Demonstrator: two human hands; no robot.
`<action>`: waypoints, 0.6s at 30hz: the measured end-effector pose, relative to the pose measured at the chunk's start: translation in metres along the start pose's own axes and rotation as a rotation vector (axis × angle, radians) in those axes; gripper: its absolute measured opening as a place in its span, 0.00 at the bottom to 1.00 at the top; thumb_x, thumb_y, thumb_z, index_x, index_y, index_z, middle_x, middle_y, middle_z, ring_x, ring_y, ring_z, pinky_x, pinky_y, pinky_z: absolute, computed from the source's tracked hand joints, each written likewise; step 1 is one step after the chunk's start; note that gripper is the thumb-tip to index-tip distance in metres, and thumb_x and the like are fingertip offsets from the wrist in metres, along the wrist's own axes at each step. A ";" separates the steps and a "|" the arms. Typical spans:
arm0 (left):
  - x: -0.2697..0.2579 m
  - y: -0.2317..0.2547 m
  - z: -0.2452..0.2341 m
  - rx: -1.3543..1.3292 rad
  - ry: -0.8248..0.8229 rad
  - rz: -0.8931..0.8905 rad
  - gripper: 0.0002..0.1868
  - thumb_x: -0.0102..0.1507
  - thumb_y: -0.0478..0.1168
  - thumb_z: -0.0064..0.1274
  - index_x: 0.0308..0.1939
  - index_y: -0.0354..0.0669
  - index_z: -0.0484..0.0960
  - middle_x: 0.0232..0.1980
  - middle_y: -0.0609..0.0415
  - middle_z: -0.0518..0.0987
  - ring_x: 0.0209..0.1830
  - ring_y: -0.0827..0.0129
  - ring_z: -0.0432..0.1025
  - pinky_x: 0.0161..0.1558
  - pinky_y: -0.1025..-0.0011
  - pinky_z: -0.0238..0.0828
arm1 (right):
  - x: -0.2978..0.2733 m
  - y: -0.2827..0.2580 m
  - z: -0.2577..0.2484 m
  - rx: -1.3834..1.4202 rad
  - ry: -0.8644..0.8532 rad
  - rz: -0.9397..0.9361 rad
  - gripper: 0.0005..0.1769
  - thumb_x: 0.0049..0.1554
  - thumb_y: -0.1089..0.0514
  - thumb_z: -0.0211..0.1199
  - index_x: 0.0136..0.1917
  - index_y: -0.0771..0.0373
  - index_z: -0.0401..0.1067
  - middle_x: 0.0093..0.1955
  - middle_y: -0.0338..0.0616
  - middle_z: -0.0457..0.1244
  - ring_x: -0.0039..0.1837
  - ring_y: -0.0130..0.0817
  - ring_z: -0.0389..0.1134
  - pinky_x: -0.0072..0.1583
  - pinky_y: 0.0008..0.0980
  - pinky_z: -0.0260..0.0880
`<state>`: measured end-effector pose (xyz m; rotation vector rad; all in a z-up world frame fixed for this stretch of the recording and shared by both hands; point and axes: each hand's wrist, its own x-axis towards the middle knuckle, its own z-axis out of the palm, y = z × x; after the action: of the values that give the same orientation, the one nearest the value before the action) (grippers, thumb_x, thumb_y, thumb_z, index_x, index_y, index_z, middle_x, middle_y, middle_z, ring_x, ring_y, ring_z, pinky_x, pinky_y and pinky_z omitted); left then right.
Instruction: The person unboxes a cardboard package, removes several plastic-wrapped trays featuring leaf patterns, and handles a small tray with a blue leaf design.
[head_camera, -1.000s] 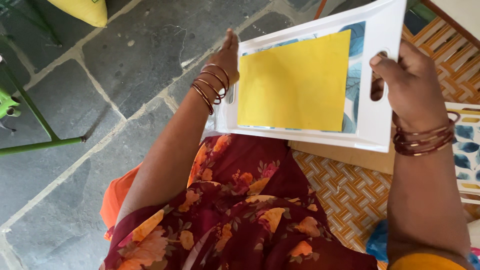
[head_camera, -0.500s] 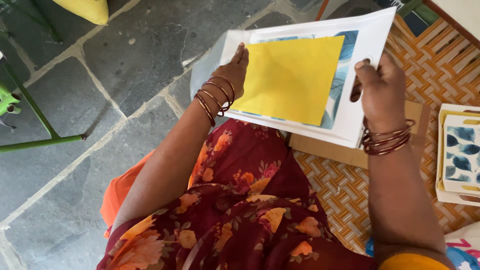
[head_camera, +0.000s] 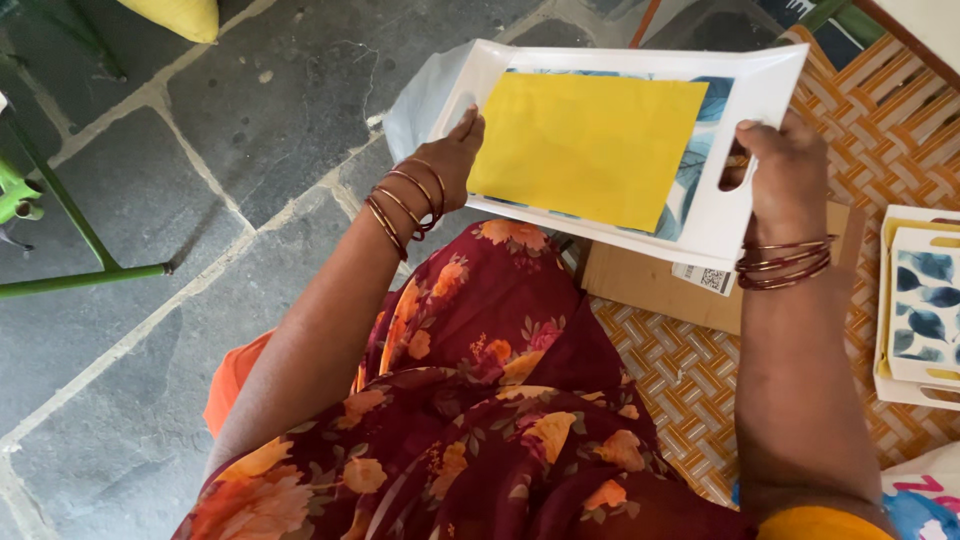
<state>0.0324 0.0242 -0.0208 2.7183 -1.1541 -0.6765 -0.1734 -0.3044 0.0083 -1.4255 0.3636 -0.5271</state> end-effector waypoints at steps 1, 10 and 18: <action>0.002 0.000 0.001 0.004 -0.026 -0.002 0.54 0.53 0.23 0.50 0.80 0.39 0.39 0.85 0.51 0.34 0.56 0.47 0.74 0.53 0.58 0.75 | -0.001 0.000 0.003 0.000 0.000 -0.001 0.15 0.64 0.65 0.58 0.62 0.74 0.72 0.53 0.46 0.70 0.48 0.30 0.72 0.51 0.25 0.75; 0.024 -0.025 -0.002 -0.130 0.164 0.006 0.54 0.53 0.23 0.47 0.81 0.37 0.39 0.86 0.51 0.36 0.62 0.44 0.72 0.56 0.58 0.73 | -0.040 -0.034 0.063 -0.333 -0.019 -0.107 0.13 0.67 0.65 0.54 0.64 0.70 0.69 0.48 0.37 0.65 0.40 0.21 0.65 0.38 0.25 0.68; 0.068 -0.056 0.003 -0.191 0.321 0.051 0.54 0.53 0.25 0.47 0.81 0.34 0.39 0.85 0.42 0.38 0.66 0.39 0.68 0.61 0.57 0.71 | -0.067 -0.072 0.086 -0.482 -0.204 -0.247 0.13 0.72 0.61 0.56 0.68 0.68 0.66 0.47 0.37 0.64 0.38 0.22 0.65 0.40 0.25 0.67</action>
<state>0.1098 0.0157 -0.0632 2.5090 -1.0208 -0.3081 -0.1919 -0.2001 0.0848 -1.9894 0.1534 -0.5066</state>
